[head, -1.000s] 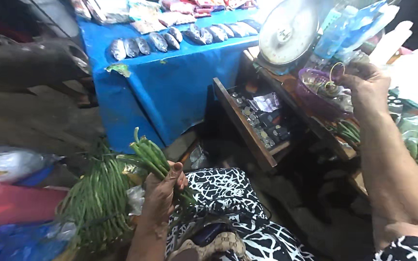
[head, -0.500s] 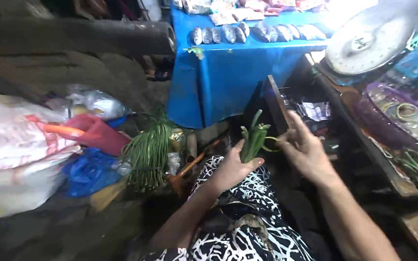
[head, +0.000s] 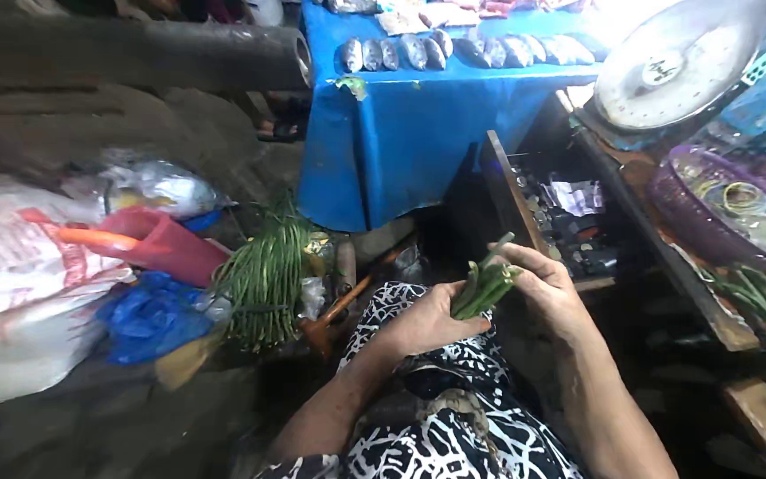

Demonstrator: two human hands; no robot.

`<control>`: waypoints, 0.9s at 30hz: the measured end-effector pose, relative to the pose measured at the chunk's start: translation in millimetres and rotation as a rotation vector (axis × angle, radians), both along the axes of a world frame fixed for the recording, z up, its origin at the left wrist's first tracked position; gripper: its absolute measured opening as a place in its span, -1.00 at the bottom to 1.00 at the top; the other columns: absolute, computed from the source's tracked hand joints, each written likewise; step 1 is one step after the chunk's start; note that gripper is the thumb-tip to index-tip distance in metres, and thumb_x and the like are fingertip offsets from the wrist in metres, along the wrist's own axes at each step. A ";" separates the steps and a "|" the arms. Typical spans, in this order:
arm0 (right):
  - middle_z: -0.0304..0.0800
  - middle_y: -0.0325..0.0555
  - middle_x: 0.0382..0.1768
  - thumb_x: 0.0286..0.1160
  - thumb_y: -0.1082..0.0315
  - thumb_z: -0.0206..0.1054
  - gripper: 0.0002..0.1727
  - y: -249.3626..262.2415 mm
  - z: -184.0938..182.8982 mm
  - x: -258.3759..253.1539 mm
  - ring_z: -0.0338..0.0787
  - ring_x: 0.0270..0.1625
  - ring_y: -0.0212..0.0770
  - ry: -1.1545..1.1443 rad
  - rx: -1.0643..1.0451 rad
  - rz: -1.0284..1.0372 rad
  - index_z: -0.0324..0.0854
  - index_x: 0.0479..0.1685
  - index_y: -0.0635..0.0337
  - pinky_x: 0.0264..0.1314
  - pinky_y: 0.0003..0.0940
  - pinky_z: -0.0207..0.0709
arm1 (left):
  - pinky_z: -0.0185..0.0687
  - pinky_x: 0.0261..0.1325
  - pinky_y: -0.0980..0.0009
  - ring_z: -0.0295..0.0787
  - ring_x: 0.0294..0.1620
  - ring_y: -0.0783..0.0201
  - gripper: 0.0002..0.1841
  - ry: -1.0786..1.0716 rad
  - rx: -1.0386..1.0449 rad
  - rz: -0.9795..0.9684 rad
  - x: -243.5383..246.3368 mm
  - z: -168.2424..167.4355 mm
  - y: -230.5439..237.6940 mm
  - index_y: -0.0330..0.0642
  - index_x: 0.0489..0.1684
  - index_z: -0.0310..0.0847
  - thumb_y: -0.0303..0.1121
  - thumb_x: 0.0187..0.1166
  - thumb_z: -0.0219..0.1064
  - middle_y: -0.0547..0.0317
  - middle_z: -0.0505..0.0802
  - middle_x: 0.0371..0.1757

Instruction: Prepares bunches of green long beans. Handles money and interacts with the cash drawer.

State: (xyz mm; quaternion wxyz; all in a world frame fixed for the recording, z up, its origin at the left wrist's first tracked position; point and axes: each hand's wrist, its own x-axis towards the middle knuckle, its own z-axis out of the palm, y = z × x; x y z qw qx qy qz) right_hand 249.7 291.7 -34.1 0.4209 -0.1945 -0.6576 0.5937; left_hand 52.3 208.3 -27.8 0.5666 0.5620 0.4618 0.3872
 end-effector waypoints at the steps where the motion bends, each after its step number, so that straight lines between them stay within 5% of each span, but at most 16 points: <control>1: 0.89 -0.18 0.03 0.68 0.19 0.32 -0.60 2.4 0.2 2.3 0.84 0.06 -0.35 0.067 -0.022 0.054 0.67 0.37 0.20 0.22 -0.36 0.73 | 0.69 0.10 0.67 0.75 -0.07 0.69 -0.61 0.016 0.000 -0.053 -0.5 0.5 -0.5 -0.25 0.19 0.65 -0.47 0.39 0.54 0.41 0.85 -0.08; 5: 0.93 -0.20 -0.04 0.66 0.20 0.32 -0.78 3.5 6.7 8.5 0.86 0.12 -0.26 0.110 0.049 0.151 0.86 -0.01 0.05 0.36 -0.21 0.70 | 0.72 0.01 0.64 0.76 -0.15 0.68 -0.70 0.044 -0.001 -0.225 -2.0 0.1 -0.4 -0.19 0.04 0.69 -0.44 0.37 0.56 0.42 0.85 -0.18; 9: 0.94 -0.24 0.06 0.63 0.20 0.27 -0.66 0.8 13.3 11.7 0.87 0.17 -0.28 0.026 0.150 0.212 0.78 0.30 -0.10 0.32 -0.31 0.73 | 0.72 -0.10 0.53 0.76 -0.23 0.54 -0.66 0.078 -0.002 -0.276 -4.5 3.4 -1.6 -0.33 0.09 0.67 -0.47 0.38 0.56 0.20 0.85 -0.18; 15: 0.92 -0.39 0.04 0.69 0.11 0.28 -0.77 6.6 12.4 13.0 0.83 0.23 -0.31 0.147 0.241 0.378 0.86 0.04 -0.22 0.47 -0.28 0.62 | 0.55 -0.44 0.52 0.61 -0.52 0.47 -0.72 0.064 -0.007 -0.332 -2.2 2.5 -4.1 -0.43 0.00 0.63 -0.51 0.41 0.52 0.08 0.78 -0.37; 21: 0.88 -0.54 0.16 0.71 0.21 0.26 -0.75 5.3 18.9 17.9 0.77 0.33 -0.42 0.070 0.313 0.476 0.83 0.16 -0.27 0.57 -0.34 0.54 | 0.50 -0.45 0.49 0.57 -0.53 0.43 -0.71 0.059 0.047 -0.356 -0.3 -1.7 -10.2 -0.51 0.05 0.61 -0.55 0.46 0.48 -0.01 0.76 -0.36; 27: 0.87 -0.41 0.20 0.73 0.21 0.23 -0.74 -1.9 39.6 9.7 0.74 0.39 -0.34 0.038 0.391 0.618 0.83 0.15 -0.09 0.63 -0.25 0.47 | 0.56 -0.37 0.37 0.64 -0.43 0.32 -0.63 0.141 0.090 -0.300 -4.4 15.5 -28.6 -0.49 0.16 0.61 -0.47 0.47 0.52 -0.09 0.81 -0.23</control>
